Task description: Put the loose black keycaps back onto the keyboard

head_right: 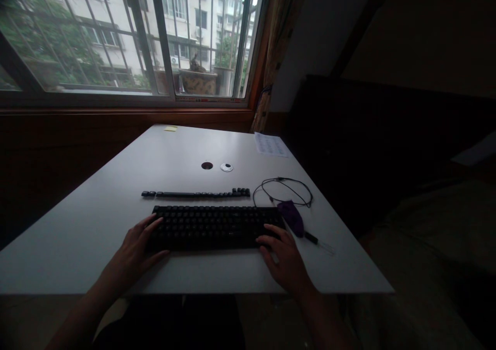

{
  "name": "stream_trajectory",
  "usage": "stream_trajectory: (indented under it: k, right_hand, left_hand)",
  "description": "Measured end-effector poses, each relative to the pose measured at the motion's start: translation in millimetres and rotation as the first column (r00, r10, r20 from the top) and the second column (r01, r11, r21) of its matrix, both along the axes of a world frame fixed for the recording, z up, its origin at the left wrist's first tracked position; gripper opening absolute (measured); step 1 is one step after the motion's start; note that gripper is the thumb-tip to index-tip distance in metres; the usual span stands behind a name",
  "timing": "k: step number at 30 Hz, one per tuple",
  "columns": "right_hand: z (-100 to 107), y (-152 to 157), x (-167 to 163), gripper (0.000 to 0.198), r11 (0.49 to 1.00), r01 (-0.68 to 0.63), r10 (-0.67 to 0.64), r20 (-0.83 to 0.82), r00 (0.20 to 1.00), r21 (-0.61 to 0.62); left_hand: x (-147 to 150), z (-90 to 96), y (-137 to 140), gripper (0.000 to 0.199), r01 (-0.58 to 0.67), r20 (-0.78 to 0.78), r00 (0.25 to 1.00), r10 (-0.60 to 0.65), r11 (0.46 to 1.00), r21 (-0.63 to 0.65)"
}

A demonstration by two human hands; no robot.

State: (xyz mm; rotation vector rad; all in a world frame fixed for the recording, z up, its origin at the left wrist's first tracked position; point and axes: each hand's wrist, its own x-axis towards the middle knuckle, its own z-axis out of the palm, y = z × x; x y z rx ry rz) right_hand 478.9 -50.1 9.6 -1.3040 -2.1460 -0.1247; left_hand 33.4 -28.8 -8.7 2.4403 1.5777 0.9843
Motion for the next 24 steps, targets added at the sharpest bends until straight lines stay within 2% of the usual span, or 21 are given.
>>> stream_trajectory:
  k: [6, 9, 12, 14, 17, 21, 24]
  right_hand:
    - [1, 11, 6, 0.026, 0.996, 0.019, -0.011, -0.095, 0.995, 0.089]
    - [14, 33, 4, 0.018, 0.986, 0.062, -0.047, -0.105, 0.993, 0.153]
    - [31, 66, -2, 0.013, 0.984, 0.080, -0.066, -0.087, 0.994, 0.162]
    - [41, 93, -8, 0.015, 0.988, 0.079, -0.070, -0.073, 0.995, 0.131]
    - [48, 135, -18, 0.021, 0.997, 0.077, -0.076, -0.050, 0.996, 0.017]
    - [41, 186, -30, 0.020, 0.993, 0.087, -0.088, -0.010, 0.996, -0.078]
    - [31, 211, -36, 0.016, 0.989, 0.077, -0.072, 0.043, 0.996, -0.127]
  left_hand:
    - [0, 0.1, 0, 0.076, 0.001, -0.010, 1.000, -0.001, 1.000, -0.022]
    - [0, 0.7, -1, 0.075, -0.004, -0.012, 1.000, 0.004, 0.999, -0.035]
    - [-1, 0.2, -1, 0.075, 0.000, -0.009, 1.000, -0.001, 0.999, -0.034]
    - [-1, -0.4, -1, 0.075, -0.003, -0.008, 1.000, 0.003, 0.999, -0.039]
    - [-1, -0.8, -1, 0.075, -0.012, -0.012, 1.000, 0.011, 0.998, -0.058]
    - [1, 0.1, -2, 0.074, -0.018, -0.011, 1.000, 0.017, 0.998, -0.063]
    - [1, 0.7, -2, 0.075, -0.018, -0.011, 1.000, 0.018, 0.998, -0.064]
